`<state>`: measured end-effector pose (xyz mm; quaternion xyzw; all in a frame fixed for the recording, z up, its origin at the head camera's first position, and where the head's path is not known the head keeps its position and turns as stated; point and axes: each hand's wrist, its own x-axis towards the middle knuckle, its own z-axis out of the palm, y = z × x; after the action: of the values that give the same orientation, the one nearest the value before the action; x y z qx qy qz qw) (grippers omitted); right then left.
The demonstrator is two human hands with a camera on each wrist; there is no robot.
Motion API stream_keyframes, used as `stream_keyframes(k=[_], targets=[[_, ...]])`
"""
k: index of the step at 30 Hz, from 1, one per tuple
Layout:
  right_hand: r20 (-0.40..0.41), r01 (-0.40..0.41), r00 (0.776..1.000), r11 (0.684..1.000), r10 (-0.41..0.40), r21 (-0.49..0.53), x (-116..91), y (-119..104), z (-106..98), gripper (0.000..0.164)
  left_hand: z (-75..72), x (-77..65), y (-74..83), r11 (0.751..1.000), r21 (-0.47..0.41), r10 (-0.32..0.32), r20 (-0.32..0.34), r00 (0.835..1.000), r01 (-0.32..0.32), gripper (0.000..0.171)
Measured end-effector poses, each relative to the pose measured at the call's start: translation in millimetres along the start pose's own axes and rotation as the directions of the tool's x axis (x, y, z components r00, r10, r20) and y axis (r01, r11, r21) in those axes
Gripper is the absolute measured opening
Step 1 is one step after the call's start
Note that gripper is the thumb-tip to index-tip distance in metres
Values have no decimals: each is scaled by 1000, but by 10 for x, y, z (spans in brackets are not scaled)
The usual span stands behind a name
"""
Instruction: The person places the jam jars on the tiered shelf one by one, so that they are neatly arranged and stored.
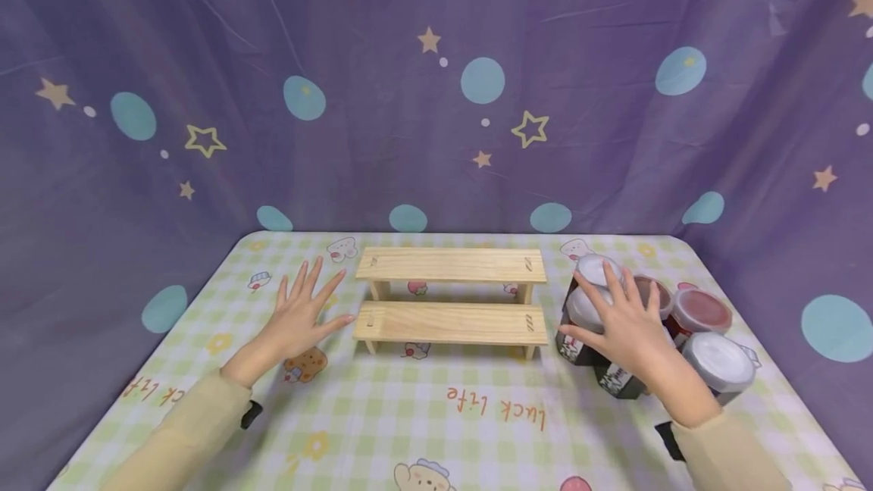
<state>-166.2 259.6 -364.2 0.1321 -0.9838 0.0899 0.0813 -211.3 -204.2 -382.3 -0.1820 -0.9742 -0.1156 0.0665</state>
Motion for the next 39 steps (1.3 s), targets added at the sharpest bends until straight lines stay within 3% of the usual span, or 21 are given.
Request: stream_keyframes(k=[9,20,23,30,34,39], targets=[[-72,17,997,1000,-16,8,-136,82,-42,84,17,8,12,999,-41,8,-58,998,-10,74],[-151,2,988,994,15,111,-317,224,-49,79,97,10,36,976,-214,-1,-131,991,-27,68],[-182,6,983,990,20,142,-361,259,-41,78,114,-2,34,958,-287,-34,-121,992,-2,67],[-236,22,971,980,26,196,-472,363,-24,79,176,-22,32,888,-459,-74,-91,993,24,64],[-253,15,966,975,42,220,-532,411,-19,78,213,-21,42,856,-515,-94,-76,993,41,61],[-293,9,954,969,67,248,-612,480,-9,74,261,-10,58,838,-544,-109,-84,991,46,54]])
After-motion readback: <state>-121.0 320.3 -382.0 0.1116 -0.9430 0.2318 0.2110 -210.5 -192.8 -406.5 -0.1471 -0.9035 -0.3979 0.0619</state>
